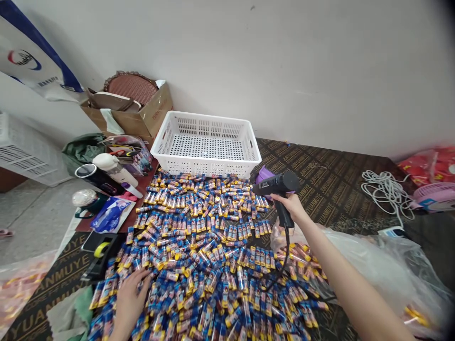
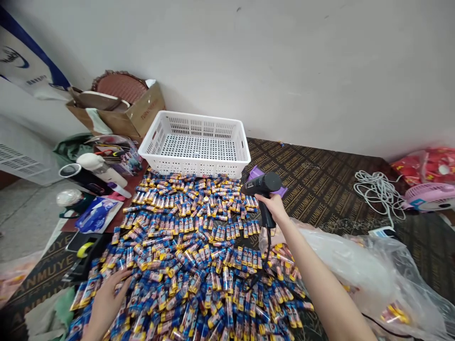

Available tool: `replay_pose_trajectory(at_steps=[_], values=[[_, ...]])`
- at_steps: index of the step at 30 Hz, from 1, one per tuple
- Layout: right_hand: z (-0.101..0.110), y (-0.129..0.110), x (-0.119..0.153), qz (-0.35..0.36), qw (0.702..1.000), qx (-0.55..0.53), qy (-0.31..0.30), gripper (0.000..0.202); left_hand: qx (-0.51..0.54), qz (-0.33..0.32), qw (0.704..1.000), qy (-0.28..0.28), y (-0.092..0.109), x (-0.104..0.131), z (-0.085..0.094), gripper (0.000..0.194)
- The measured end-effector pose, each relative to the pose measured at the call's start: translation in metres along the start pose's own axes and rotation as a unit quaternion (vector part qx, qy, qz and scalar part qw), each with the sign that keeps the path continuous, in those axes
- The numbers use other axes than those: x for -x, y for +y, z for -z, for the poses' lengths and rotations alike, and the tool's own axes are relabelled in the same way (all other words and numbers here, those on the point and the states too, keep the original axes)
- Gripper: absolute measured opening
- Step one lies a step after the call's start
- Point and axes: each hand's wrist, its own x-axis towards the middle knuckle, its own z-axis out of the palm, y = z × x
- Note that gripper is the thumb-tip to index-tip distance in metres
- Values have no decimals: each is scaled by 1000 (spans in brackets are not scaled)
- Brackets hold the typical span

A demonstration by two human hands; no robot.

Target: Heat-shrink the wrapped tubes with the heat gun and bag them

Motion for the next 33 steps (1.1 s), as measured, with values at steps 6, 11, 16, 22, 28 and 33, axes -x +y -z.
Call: replay_pose_trajectory(at_steps=[6,11,16,22,28,33], values=[[-44,-13,-25,52,998,-23,7,34,9,29,999,28,-12,9,-2,49],[-92,-31,-31,76,995,-11,-60,35,26,42,998,31,-10,12,-5,40],[-159,-45,-30,100,980,1,-169,40,41,77,996,32,-4,10,-6,33],[-242,-58,-24,133,961,11,-241,41,59,114,991,44,-9,20,2,32],[-297,-62,-11,174,944,-1,-282,37,54,150,986,42,-14,33,2,30],[-303,-64,8,233,900,22,-367,33,68,143,987,40,-13,30,-3,29]])
